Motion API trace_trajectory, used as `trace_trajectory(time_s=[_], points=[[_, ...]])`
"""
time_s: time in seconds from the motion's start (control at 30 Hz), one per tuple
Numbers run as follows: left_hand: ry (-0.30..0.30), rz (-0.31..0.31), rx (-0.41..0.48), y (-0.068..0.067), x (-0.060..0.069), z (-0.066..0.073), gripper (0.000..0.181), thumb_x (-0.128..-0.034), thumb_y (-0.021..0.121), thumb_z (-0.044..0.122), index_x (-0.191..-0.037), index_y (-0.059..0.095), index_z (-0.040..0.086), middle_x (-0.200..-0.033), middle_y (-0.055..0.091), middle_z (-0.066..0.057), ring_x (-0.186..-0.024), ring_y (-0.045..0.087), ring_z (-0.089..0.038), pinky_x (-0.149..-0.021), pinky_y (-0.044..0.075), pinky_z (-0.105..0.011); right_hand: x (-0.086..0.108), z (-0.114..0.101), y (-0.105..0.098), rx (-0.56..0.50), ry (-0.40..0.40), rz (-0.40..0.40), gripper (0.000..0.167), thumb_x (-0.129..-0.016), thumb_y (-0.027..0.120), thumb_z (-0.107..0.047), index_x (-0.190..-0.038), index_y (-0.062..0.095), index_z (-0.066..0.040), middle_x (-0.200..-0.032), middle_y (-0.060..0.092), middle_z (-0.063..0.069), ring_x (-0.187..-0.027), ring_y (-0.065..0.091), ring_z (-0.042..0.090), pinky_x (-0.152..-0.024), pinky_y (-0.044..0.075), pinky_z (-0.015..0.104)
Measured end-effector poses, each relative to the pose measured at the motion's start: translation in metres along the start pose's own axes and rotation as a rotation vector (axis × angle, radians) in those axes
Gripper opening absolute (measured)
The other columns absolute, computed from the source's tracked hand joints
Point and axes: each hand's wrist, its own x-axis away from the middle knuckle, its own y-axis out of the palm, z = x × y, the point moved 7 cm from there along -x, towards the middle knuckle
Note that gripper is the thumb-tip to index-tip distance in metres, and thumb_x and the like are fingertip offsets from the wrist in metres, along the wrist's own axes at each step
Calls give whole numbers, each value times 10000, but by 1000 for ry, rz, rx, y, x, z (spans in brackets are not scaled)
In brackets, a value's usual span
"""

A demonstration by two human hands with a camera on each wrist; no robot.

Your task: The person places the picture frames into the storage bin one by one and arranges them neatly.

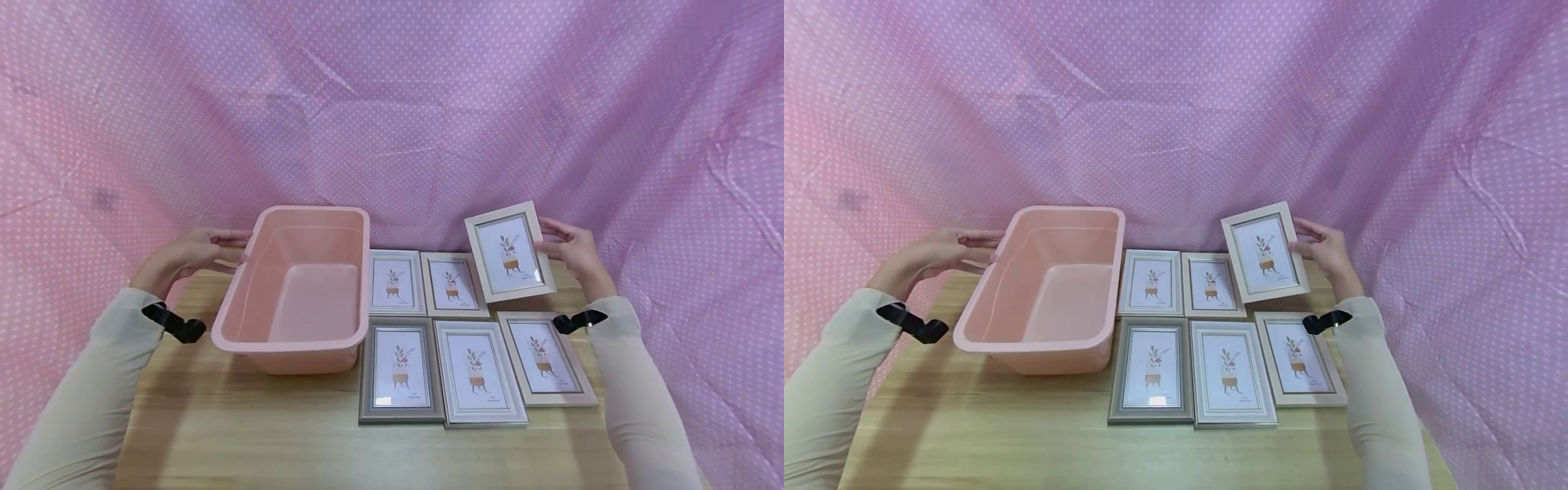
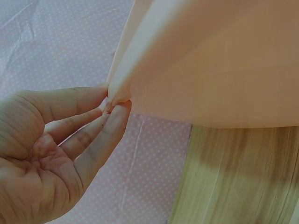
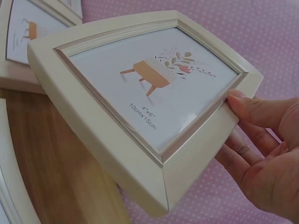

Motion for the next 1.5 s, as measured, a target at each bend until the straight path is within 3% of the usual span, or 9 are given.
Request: trace_trajectory(time_s=[0.4,0.8,1.23,1.5], points=[[-6,11,9,-1,6,-4,746,-995,650,108,-1604,234,-6,-1611,302,-303,-1003,646,48,-934,628,-339,6,-22,20,-181,-111,-2,576,-837,690,207,-1293,714,-145,-1007,790,-90,-837,754,63,-667,642,214],[0,6,26,2,5,-9,738,-996,642,86,-1599,230,-21,-1603,295,-318,-1018,643,33,-936,628,-346,10,-40,54,-301,-190,-38,552,-842,668,225,-1312,689,-64,-1039,792,-24,-869,761,102,-734,643,223],[1,19,28,3,2,-7,739,-992,661,133,-1608,265,37,-1624,312,-266,-1131,625,-35,-981,609,-371,-2,-54,99,-293,-212,-81,543,-843,680,210,-1309,691,-68,-1030,792,-36,-829,756,100,-728,644,225],[-4,39,98,0,0,-5,739,-980,671,101,-1602,279,26,-1625,319,-251,-1024,661,13,-960,618,-350,-11,-71,129,-243,-199,-79,571,-847,721,152,-1374,636,-51,-1047,784,-62,-868,750,92,-756,643,225]])
